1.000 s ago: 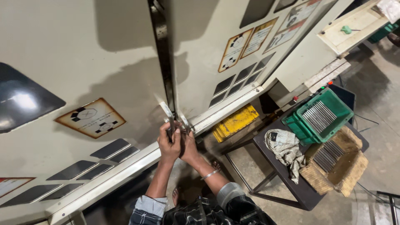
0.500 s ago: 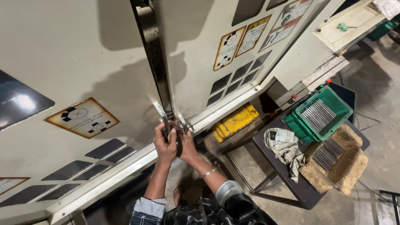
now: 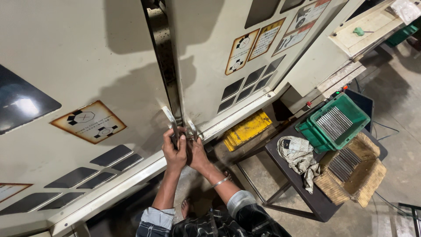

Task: The person picks up metal rods from a green bin, wipes them with a cloth, and inserts them into a machine. They then use a wrench to tighten components inside the machine.

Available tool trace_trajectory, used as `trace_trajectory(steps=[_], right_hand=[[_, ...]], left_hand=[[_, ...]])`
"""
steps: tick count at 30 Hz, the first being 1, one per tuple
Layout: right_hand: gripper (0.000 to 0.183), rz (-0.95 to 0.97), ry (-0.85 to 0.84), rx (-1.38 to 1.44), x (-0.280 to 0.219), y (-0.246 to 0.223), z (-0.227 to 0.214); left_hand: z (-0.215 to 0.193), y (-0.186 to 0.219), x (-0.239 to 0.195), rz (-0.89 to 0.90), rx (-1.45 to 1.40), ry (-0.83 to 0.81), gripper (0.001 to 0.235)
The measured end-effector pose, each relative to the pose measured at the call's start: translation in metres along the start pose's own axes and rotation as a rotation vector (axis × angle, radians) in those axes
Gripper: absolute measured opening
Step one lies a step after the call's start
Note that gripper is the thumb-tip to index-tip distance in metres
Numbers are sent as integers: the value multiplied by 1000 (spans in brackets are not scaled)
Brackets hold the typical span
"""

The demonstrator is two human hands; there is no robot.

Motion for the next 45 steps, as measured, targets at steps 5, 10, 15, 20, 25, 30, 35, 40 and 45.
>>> trace_trajectory(steps=[5,10,15,20,25,30,35,40,45], right_hand=[[27,-51,98,-17,3,-6,-2],[16,-18,24,-14,5,-6,-1],[16,-44,20,0,5,-4,-4],[17,-64,54,18,5,-5,-5],[17,-14,29,11,5,-5,-2],[18,-58,77,10,2,-3,1],[19,-5,38,24,-1,2,5],[21,-42,45,-9,-2,2,6],[25,-73,52,-35,-3,3,8]], left_hand=[[-1,-2,-1,-2,9,-8,25],[-2,-5,0,20,17,-3,25],[-1,-7,1,-35,8,-13,25],[-2,-7,1,-27,36,3,25],[-2,-4,0,36,24,-7,25],[-3,-5,1,4,32,-18,26],[-4,-5,2,11,54,-18,25],[-4,-2,2,14,46,-34,25],[-5,0,2,13,48,-35,26]])
Point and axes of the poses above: each hand's wrist, its own x-axis towards the middle knuckle, its own z-axis out of the palm, y = z × x, the point moved 2 cm from there along x, towards the middle knuckle, and after that the axes turned 11 degrees about -z, right-handed, at the moved point
